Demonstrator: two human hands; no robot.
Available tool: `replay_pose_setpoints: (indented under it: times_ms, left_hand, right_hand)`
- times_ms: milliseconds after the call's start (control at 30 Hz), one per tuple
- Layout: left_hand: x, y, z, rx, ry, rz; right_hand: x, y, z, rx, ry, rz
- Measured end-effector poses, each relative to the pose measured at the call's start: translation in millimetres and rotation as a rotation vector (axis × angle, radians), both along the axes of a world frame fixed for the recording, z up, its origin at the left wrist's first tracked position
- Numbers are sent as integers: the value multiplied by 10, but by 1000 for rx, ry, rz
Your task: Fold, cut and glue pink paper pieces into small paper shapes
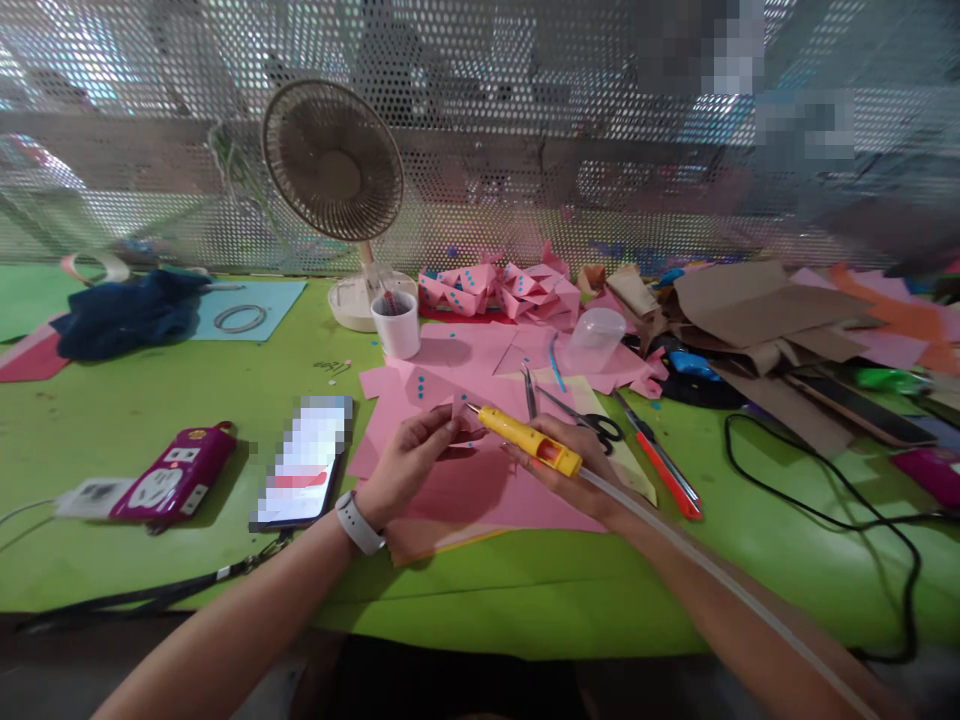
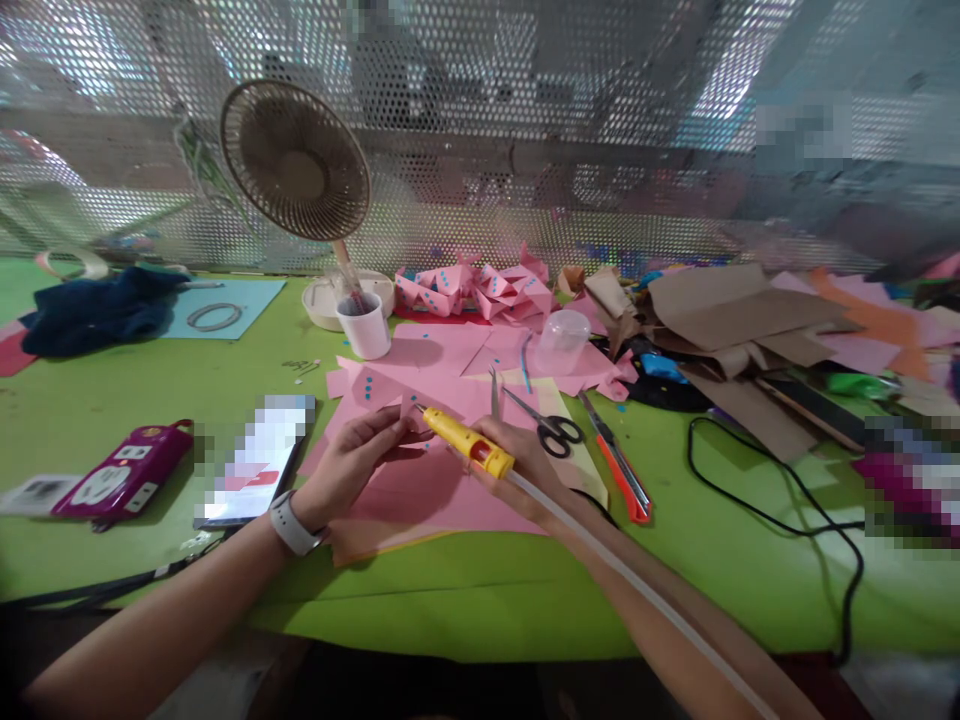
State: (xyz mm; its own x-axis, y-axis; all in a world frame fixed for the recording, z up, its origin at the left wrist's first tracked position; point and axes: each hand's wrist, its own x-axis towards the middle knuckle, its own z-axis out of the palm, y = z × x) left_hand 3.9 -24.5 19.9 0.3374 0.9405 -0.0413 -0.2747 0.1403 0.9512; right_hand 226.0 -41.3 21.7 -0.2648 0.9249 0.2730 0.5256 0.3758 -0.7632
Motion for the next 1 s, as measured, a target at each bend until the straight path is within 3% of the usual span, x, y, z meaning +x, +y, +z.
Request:
replay_pose_setpoints:
  times_ms: [167,467,567,700,833,1000]
  left_hand:
    - [-3,0,-6,5,-4,19]
    - [-1,-10,14,5,7,11]
    - [-6,-2,6,2,0,7]
    - [-8,15,-8,-19,-24,40]
    - [-10,25,-6,-32,-41,77]
    - [-26,24,27,-4,14,101]
  right_hand:
    - [-7,-1,-21,59,-19,9]
    - [-28,-10,49,9,27,9]
    - [-55,-11,46,-127,139,-11]
    - [-26,8,89,-461,490,-18]
    - [79,17,320,-522,818,37]
    - [350,-86,735,-328,744,-69]
